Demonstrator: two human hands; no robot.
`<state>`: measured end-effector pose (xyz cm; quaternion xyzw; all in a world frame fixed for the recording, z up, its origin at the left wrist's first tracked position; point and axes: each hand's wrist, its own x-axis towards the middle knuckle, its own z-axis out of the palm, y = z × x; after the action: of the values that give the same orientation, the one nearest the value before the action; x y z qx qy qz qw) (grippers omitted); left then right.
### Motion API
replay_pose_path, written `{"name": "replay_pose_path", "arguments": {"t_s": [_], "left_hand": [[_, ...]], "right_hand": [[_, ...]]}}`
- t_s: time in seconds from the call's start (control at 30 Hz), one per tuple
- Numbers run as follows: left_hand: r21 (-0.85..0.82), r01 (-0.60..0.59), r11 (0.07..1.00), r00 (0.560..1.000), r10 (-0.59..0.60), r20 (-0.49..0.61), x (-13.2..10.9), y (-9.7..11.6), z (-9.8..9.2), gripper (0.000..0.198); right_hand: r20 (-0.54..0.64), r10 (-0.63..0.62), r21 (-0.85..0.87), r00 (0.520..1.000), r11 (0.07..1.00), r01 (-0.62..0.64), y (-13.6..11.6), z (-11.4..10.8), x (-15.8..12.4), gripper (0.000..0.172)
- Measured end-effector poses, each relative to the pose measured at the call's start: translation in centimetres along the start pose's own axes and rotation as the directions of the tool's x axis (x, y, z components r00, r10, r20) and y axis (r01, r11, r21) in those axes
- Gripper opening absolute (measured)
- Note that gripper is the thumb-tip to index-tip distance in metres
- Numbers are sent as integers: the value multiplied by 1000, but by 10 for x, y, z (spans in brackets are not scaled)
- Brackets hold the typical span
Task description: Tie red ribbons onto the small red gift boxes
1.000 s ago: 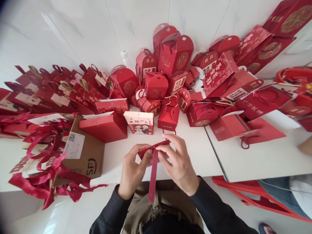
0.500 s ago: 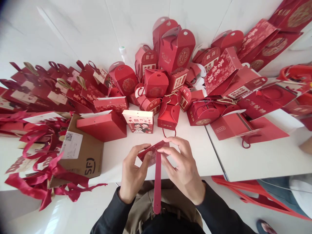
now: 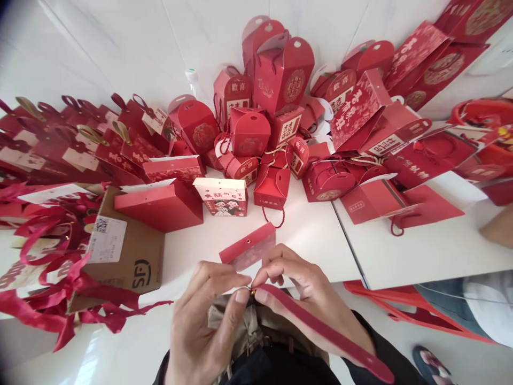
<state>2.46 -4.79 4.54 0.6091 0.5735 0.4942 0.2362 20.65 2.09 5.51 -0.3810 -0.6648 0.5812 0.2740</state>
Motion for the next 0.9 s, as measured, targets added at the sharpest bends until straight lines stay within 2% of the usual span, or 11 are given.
{"name": "replay_pose_path", "arguments": {"t_s": [0.07, 0.13, 0.2, 0.3, 0.4, 0.5, 0.6, 0.73, 0.9], "left_hand": [[-125, 109, 986, 993, -102, 61, 1, 3, -2, 7], [-269, 271, 924, 960, -240, 143, 2, 5, -3, 11], [-418, 426, 802, 904, -356, 237, 2, 6, -3, 19], [-573, 536, 620, 843, -429, 325, 1, 5, 1, 26], [-636, 573, 517, 814, -452, 366, -2, 4, 8, 28], [-663, 596, 452, 794, -457, 401, -6, 2, 13, 28], [-690, 583, 430, 799, -458, 389, -11, 1, 16, 26], [-727, 571, 382, 799, -461, 386, -17, -2, 19, 23], [-715, 572, 402, 800, -466, 379, -17, -4, 22, 22]], "right_hand": [[52, 22, 80, 998, 996, -26, -2, -2, -1, 14], [104, 45, 152, 994, 987, -60, -1, -3, -1, 16], [148, 62, 217, 987, 972, -94, 4, -2, -1, 16], [194, 64, 365, 979, 922, -132, 10, 1, -1, 15], [220, 41, 505, 975, 850, -149, 13, 7, -1, 14], [229, 25, 547, 973, 824, -150, 11, 11, -2, 15], [229, 39, 545, 973, 823, -161, 10, 13, -2, 15], [186, 38, 613, 982, 777, -146, 12, 13, 1, 10], [216, 58, 598, 975, 781, -179, 14, 12, 2, 12]]}}
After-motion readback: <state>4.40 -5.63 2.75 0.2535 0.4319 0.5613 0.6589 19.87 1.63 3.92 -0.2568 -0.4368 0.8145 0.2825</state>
